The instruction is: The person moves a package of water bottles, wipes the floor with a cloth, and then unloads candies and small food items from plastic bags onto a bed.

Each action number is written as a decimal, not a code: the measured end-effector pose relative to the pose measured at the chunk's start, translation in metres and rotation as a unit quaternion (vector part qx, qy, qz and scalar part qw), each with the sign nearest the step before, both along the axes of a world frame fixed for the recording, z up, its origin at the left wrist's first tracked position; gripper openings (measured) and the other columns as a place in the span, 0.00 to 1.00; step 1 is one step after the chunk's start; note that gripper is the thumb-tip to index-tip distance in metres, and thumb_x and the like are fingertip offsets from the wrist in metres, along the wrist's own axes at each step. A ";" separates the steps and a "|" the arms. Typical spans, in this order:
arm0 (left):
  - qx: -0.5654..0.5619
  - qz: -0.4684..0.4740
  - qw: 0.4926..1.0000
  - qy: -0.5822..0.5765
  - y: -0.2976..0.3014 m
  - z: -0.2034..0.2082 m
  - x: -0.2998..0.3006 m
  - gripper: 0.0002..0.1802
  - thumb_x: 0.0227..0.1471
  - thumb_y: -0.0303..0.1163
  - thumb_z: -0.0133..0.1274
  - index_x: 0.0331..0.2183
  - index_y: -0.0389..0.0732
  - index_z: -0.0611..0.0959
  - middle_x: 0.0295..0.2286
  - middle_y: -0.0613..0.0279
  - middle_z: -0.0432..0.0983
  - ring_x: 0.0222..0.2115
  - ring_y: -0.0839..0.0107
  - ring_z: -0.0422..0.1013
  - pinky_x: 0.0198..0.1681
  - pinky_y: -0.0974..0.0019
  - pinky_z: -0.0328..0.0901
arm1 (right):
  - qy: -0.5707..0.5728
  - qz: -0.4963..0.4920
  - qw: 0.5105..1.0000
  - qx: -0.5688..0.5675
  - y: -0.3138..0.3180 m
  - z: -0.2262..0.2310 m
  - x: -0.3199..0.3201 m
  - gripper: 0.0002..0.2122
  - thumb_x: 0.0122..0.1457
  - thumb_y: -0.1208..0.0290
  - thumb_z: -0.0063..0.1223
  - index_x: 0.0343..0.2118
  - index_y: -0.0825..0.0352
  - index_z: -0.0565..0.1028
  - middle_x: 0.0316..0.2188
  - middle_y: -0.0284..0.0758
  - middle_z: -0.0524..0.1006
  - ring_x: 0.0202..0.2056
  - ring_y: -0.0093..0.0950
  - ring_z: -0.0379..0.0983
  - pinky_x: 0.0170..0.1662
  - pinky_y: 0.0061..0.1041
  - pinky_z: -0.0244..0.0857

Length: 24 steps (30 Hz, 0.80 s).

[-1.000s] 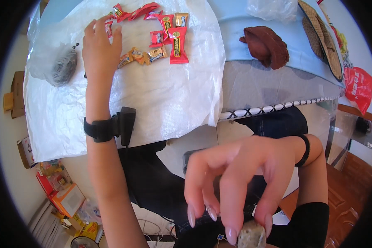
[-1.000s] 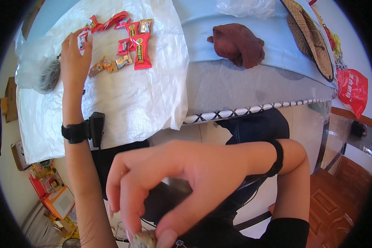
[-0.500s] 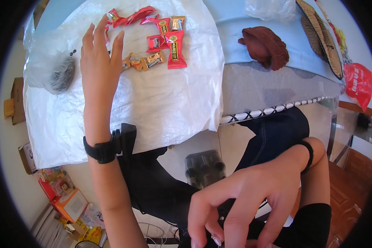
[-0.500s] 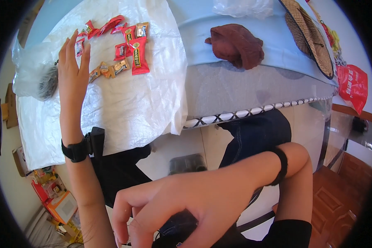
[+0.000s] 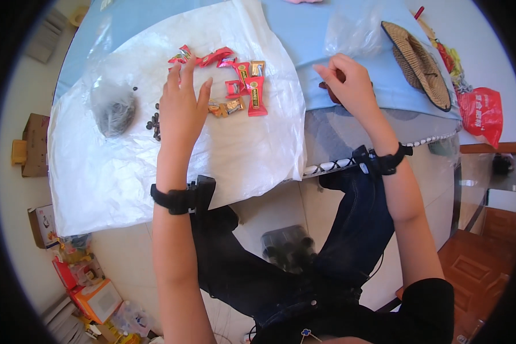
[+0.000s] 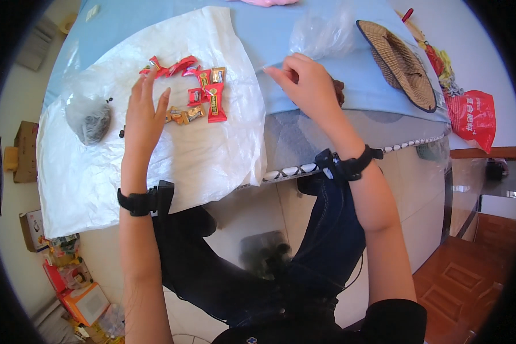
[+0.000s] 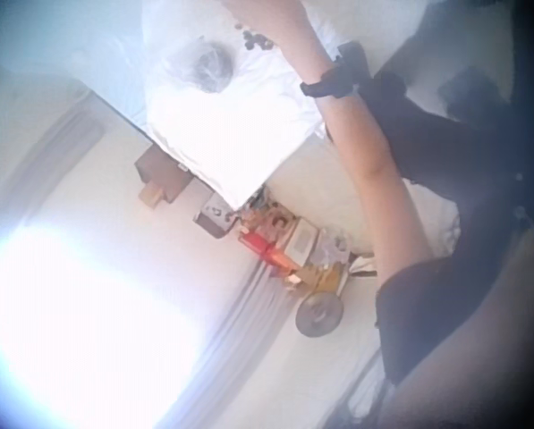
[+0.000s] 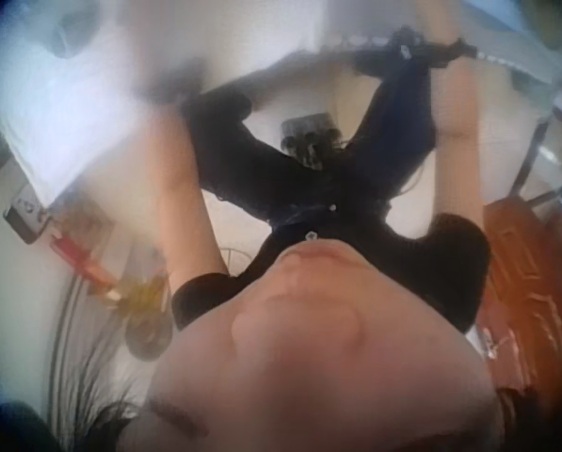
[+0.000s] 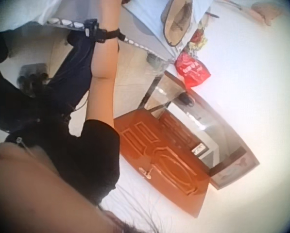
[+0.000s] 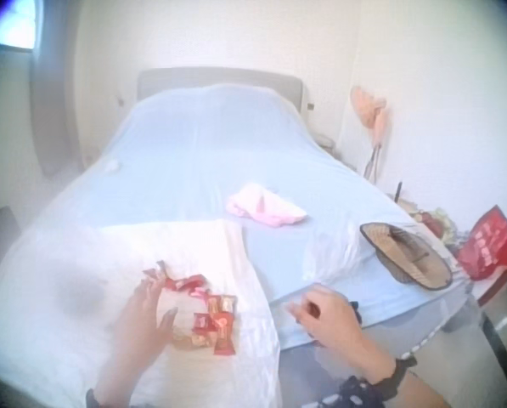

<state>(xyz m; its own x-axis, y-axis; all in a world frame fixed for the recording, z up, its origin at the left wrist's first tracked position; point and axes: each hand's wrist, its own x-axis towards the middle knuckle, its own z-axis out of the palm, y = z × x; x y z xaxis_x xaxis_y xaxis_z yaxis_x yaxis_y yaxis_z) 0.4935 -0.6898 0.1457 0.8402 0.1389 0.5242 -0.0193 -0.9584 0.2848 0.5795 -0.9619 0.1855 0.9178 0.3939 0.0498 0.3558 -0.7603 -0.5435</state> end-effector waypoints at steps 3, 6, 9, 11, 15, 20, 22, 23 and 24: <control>0.002 0.008 0.999 0.034 0.007 -0.008 -0.002 0.27 0.44 0.37 0.49 0.48 0.46 0.62 0.44 0.45 0.60 0.40 0.51 0.63 0.39 0.55 0.61 | -0.187 0.001 0.978 -0.090 -0.017 -0.007 0.003 0.15 0.46 0.62 0.52 0.29 0.70 0.69 0.31 0.38 0.71 0.32 0.33 0.68 0.38 0.23 0.62; -0.022 -0.004 0.999 0.046 0.009 -0.007 -0.002 0.28 0.43 0.34 0.49 0.48 0.46 0.62 0.45 0.45 0.59 0.40 0.51 0.63 0.40 0.55 0.61 | -0.274 -0.004 0.957 -0.093 -0.039 -0.020 0.008 0.22 0.43 0.59 0.54 0.38 0.70 0.68 0.36 0.42 0.70 0.38 0.37 0.67 0.41 0.28 0.61; -0.034 -0.013 0.997 0.069 -0.002 0.003 -0.004 0.29 0.43 0.30 0.48 0.49 0.45 0.61 0.45 0.45 0.59 0.43 0.50 0.60 0.43 0.56 0.58 | -0.209 -0.036 0.970 -0.117 -0.051 -0.030 0.008 0.30 0.43 0.54 0.53 0.45 0.70 0.63 0.41 0.45 0.68 0.42 0.40 0.64 0.45 0.30 0.58; -0.046 -0.044 0.996 0.061 -0.008 0.009 -0.006 0.29 0.43 0.28 0.47 0.49 0.43 0.60 0.44 0.45 0.59 0.45 0.51 0.58 0.46 0.57 0.56 | -0.257 -0.070 0.957 -0.119 -0.044 -0.034 0.010 0.28 0.45 0.52 0.51 0.42 0.72 0.65 0.38 0.45 0.69 0.41 0.40 0.65 0.43 0.29 0.59; -0.073 -0.087 0.993 0.040 -0.018 0.010 -0.007 0.30 0.42 0.26 0.48 0.49 0.43 0.60 0.44 0.47 0.60 0.45 0.51 0.58 0.46 0.58 0.56 | -0.239 -0.102 0.965 -0.019 -0.023 -0.012 0.005 0.16 0.50 0.57 0.46 0.26 0.70 0.69 0.28 0.42 0.72 0.30 0.37 0.69 0.33 0.29 0.62; -0.037 -0.129 0.991 -0.010 -0.050 0.026 -0.009 0.31 0.39 0.25 0.48 0.49 0.45 0.62 0.45 0.50 0.60 0.46 0.54 0.58 0.46 0.59 0.56 | -0.038 0.069 0.974 0.213 0.000 -0.036 -0.005 0.11 0.55 0.68 0.37 0.32 0.69 0.71 0.26 0.39 0.74 0.28 0.31 0.70 0.34 0.25 0.62; -0.007 -0.157 0.987 -0.027 -0.074 0.025 -0.017 0.32 0.37 0.24 0.49 0.49 0.46 0.63 0.45 0.52 0.59 0.46 0.56 0.59 0.46 0.60 0.56 | 0.197 0.171 0.880 0.397 0.020 -0.042 -0.026 0.16 0.58 0.65 0.33 0.42 0.67 0.68 0.34 0.35 0.74 0.35 0.23 0.69 0.42 0.23 0.60; 0.031 -0.191 0.981 -0.026 -0.085 0.025 -0.025 0.32 0.35 0.23 0.48 0.48 0.47 0.64 0.45 0.54 0.61 0.45 0.59 0.60 0.46 0.60 0.56 | 0.345 0.132 0.811 0.453 0.033 -0.042 -0.041 0.19 0.59 0.59 0.29 0.45 0.65 0.65 0.39 0.33 0.71 0.41 0.24 0.66 0.46 0.23 0.57; 0.063 -0.225 0.972 -0.032 -0.094 0.024 -0.027 0.33 0.32 0.23 0.48 0.47 0.47 0.66 0.44 0.57 0.62 0.44 0.62 0.61 0.45 0.60 0.56 | 0.452 0.065 0.708 0.539 0.041 -0.031 -0.062 0.21 0.59 0.54 0.25 0.48 0.64 0.62 0.44 0.33 0.67 0.47 0.23 0.61 0.48 0.25 0.55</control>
<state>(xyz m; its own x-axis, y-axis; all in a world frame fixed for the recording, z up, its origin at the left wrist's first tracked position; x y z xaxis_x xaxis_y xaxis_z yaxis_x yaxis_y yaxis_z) 0.4670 -0.7842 0.1701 0.7660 -0.3048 0.5660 -0.4590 -0.8758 0.1495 0.5171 -0.9213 0.1547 0.7256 0.6587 -0.1991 -0.4791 0.2759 -0.8333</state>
